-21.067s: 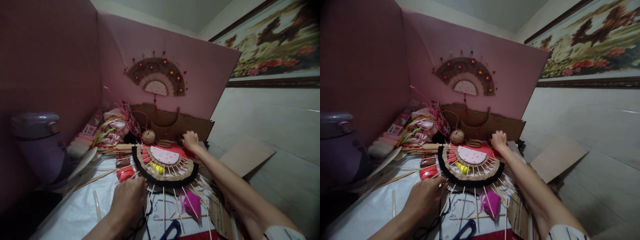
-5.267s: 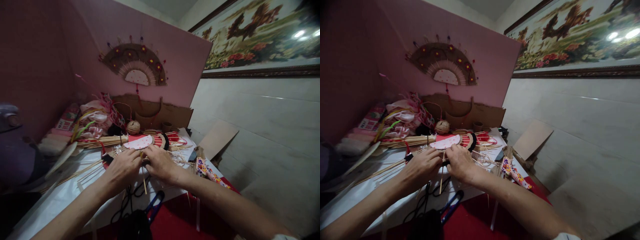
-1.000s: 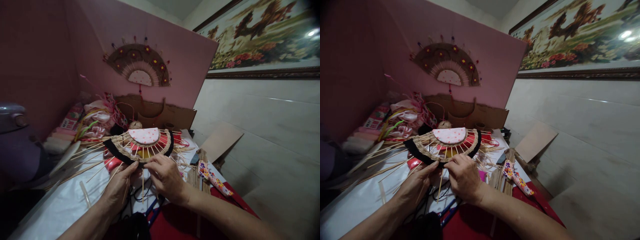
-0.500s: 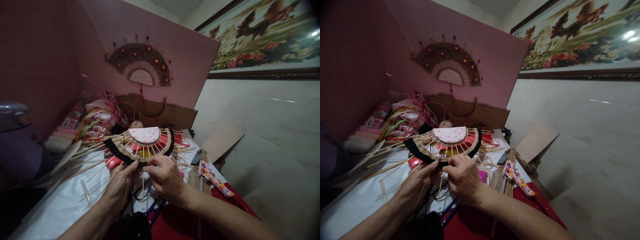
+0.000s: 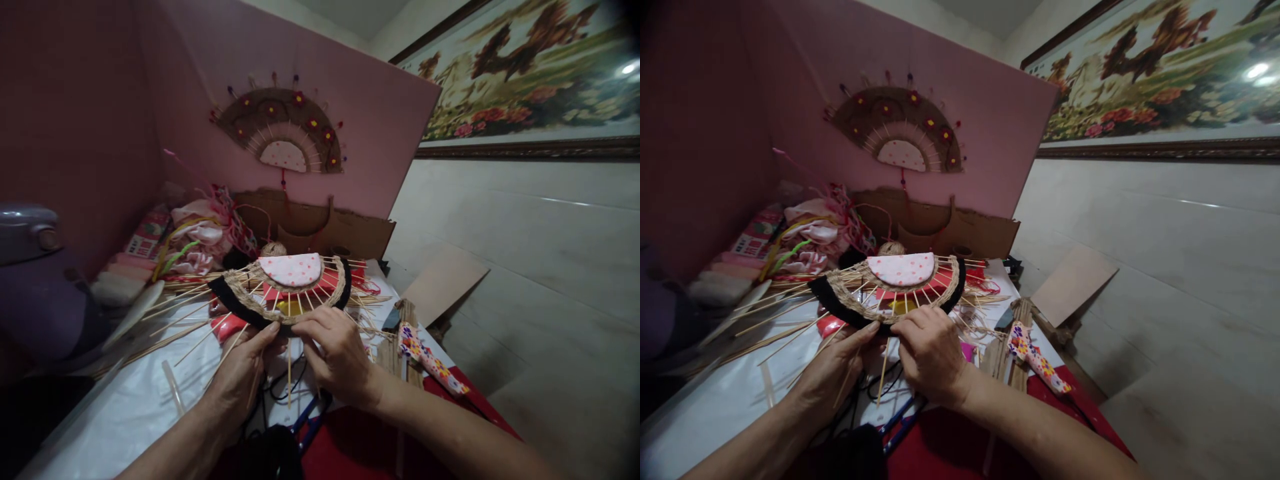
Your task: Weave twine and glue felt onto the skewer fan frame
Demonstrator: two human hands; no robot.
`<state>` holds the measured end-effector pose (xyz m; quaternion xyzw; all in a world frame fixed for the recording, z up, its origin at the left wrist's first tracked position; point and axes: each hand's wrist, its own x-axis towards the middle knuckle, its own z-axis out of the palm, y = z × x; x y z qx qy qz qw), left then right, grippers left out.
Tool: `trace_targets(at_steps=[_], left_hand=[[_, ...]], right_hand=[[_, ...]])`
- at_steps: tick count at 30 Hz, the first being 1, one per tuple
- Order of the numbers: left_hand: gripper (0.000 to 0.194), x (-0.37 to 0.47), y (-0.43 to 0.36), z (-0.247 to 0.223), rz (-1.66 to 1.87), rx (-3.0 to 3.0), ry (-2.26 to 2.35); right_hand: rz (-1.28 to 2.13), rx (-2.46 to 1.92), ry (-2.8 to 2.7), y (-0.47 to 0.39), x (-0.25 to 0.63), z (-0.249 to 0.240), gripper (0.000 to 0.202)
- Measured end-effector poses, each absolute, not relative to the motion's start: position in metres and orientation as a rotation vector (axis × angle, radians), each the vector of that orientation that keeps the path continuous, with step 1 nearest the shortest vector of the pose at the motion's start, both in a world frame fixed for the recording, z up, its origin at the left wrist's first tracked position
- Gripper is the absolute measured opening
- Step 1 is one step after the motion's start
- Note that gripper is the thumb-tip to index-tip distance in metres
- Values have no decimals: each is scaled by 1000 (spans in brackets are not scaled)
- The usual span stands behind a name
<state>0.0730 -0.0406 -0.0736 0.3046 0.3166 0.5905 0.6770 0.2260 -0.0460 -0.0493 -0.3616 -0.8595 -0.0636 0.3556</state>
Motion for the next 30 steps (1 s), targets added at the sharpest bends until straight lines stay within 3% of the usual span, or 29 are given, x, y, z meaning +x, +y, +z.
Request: trace_targets(at_steps=[11, 25, 30], left_hand=[[31, 73, -40, -73, 1335, 644, 728], [24, 72, -42, -72, 1338, 690, 760], [23, 72, -42, -71, 1329, 689, 754]], right_hand=[[-157, -1003, -2226, -49, 225, -46, 28], [-112, -942, -2106, -49, 225, -49, 22], [-49, -927, -2107, -54, 225, -49, 39]])
